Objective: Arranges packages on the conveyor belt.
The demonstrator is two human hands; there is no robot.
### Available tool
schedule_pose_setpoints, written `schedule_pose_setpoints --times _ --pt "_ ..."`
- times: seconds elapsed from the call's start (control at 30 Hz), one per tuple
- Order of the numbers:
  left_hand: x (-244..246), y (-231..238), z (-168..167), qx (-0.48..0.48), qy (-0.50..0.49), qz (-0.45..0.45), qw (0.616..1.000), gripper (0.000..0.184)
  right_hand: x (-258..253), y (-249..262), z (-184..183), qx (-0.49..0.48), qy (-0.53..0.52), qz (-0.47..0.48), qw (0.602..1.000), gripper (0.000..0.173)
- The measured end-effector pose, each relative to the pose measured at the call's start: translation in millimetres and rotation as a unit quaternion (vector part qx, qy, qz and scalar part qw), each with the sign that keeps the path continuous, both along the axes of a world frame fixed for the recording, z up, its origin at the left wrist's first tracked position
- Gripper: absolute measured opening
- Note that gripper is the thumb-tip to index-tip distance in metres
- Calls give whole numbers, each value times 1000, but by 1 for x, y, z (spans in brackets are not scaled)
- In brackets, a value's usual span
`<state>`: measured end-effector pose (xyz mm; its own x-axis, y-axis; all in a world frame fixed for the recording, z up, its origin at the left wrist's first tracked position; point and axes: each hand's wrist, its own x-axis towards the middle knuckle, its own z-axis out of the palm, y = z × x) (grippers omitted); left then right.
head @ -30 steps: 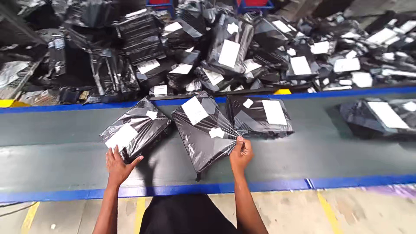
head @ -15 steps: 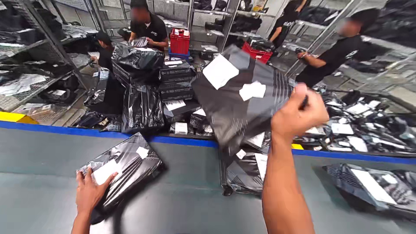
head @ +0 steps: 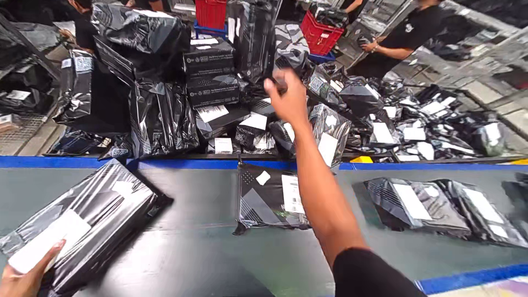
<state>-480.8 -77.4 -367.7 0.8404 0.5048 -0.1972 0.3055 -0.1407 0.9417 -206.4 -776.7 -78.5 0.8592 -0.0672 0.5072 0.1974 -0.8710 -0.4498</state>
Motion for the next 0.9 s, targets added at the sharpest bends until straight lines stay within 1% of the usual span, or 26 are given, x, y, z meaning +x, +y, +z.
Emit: schedule_pose_setpoints --times 0.03,0.07,0.1,0.17,0.2,0.23,0.27,0.33,0.37,0.4,0.5,0.6,0.67,0.7,0.73,0.8,0.83,0.87,0.9 --pt "-2 2 0 -2 2 4 1000 98 -44 -5 -37 1 44 -8 999 53" --pt "0 2 1 -5 4 2 1000 99 -84 -14 -76 11 100 -38 994 58" --pt "3 1 1 -8 4 -1 1000 99 -123 -26 -118 27 159 -76 984 67" --pt "4 -13 4 -15 19 -18 1000 98 -200 -47 -198 69 268 -138 951 85" --pt "6 -24 7 -15 26 -29 999 97 -234 -49 -232 77 294 -156 940 89" --pt "9 -35 8 -14 35 -43 998 97 -265 -42 -258 78 292 -160 940 89" --pt "12 -46 8 -15 41 -58 997 98 -287 -30 -272 66 271 -160 947 87" --pt "19 -73 7 -26 34 -81 996 98 -303 3 -274 38 235 -160 958 83" --pt "18 -86 8 -30 30 -92 995 97 -307 17 -269 13 239 -159 958 84" --pt "18 -96 8 -34 21 -98 994 95 -305 28 -264 -14 250 -156 956 86" --pt "14 -105 7 -39 2 -104 994 91 -285 46 -253 -74 293 -132 944 90" --pt "7 -107 4 -40 -2 -104 994 93 -252 62 -237 -83 322 -93 938 94" --pt "7 -108 4 -40 -1 -105 994 95 -218 75 -226 -68 300 -54 950 96" --pt "6 -108 3 -41 1 -105 994 95 -199 81 -227 -66 294 -36 953 101" --pt "4 -107 4 -43 5 -105 994 94 -178 86 -231 -69 300 -23 951 111" --pt "0 -107 5 -48 21 -110 993 97 -140 86 -246 -86 340 -10 936 133" --pt "-2 -106 5 -53 28 -114 992 98 -126 86 -253 -99 368 -1 924 140" --pt "-5 -105 6 -58 31 -117 991 99 -116 87 -257 -111 391 16 914 140" --pt "-7 -104 8 -63 31 -118 991 98 -108 92 -255 -120 402 41 907 132"
